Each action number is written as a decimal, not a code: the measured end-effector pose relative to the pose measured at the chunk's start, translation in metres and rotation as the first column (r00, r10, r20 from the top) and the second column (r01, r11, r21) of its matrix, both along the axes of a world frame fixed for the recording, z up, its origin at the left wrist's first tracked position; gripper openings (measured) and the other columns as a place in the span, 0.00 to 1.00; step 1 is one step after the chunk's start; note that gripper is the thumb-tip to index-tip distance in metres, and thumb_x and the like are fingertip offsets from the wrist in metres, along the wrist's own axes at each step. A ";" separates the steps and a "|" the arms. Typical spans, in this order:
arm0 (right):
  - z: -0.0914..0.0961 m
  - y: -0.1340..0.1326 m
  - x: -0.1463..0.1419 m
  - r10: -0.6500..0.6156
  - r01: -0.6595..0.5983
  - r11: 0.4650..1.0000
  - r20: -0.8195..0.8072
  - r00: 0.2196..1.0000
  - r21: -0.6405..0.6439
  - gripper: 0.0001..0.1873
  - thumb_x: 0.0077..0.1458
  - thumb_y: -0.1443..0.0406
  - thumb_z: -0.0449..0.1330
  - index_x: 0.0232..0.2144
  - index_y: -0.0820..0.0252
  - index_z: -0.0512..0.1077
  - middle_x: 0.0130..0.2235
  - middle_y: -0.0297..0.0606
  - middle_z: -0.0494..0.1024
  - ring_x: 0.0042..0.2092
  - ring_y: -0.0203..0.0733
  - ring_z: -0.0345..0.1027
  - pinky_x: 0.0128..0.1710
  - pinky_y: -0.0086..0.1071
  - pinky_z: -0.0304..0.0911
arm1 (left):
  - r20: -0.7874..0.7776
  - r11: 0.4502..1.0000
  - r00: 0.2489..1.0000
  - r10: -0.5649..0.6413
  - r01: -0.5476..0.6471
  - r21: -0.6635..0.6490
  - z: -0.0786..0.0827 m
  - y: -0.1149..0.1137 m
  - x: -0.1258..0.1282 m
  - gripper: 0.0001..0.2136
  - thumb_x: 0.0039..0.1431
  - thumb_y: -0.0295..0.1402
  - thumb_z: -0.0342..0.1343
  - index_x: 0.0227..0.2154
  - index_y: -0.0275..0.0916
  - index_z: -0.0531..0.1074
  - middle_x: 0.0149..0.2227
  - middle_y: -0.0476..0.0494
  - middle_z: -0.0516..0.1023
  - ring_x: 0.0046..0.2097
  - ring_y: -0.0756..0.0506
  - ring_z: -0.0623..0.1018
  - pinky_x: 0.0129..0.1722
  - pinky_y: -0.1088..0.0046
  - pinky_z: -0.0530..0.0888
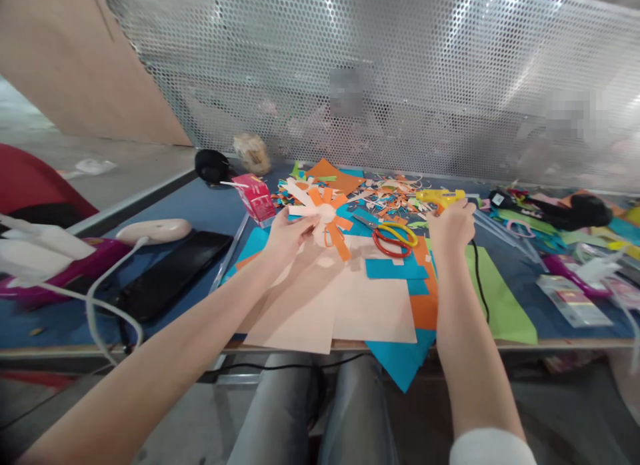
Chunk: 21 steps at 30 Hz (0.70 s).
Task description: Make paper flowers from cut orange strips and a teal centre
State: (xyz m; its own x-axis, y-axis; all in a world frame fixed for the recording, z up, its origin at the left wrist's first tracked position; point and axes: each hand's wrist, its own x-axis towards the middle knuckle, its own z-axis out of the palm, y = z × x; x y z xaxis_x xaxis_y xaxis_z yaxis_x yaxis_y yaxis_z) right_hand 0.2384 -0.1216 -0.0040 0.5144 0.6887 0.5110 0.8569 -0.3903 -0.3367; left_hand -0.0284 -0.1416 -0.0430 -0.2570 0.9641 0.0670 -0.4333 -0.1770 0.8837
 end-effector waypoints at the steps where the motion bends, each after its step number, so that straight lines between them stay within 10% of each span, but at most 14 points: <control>1: 0.001 -0.002 -0.005 0.056 -0.059 0.996 0.047 0.997 0.072 0.36 0.46 0.60 0.57 0.54 0.75 0.54 0.49 0.59 0.63 0.46 0.57 0.65 0.41 0.45 0.63 | 0.001 1.000 1.000 0.008 -0.008 -0.013 -0.001 0.000 0.000 0.24 0.35 0.25 0.63 0.38 0.37 0.60 0.26 0.50 0.74 0.26 0.51 0.74 0.28 0.75 0.70; 6: 0.000 -0.003 -0.023 0.205 -0.234 0.958 0.173 0.963 0.168 0.38 0.47 0.61 0.55 0.57 0.74 0.50 0.47 0.58 0.65 0.50 0.58 0.60 0.46 0.47 0.60 | -0.049 0.998 0.998 0.028 -0.030 -0.053 -0.002 0.000 0.000 0.25 0.38 0.25 0.63 0.41 0.36 0.60 0.26 0.50 0.74 0.25 0.51 0.74 0.27 0.76 0.70; 15: -0.006 0.009 -0.007 0.188 -0.188 0.981 0.004 0.982 0.047 0.39 0.46 0.62 0.57 0.57 0.76 0.50 0.47 0.61 0.66 0.48 0.59 0.62 0.44 0.48 0.61 | -0.091 0.998 0.996 0.007 -0.013 -0.066 0.001 0.000 0.001 0.21 0.39 0.23 0.62 0.37 0.36 0.61 0.25 0.51 0.74 0.26 0.52 0.75 0.29 0.75 0.71; 21: -0.014 0.011 -0.011 0.177 -0.190 0.979 0.168 0.970 0.069 0.40 0.49 0.61 0.55 0.59 0.75 0.45 0.47 0.59 0.65 0.49 0.57 0.60 0.45 0.45 0.60 | -0.127 0.996 0.992 -0.020 0.009 -0.089 0.001 -0.001 0.000 0.19 0.40 0.23 0.61 0.37 0.36 0.62 0.25 0.50 0.74 0.26 0.52 0.74 0.29 0.75 0.71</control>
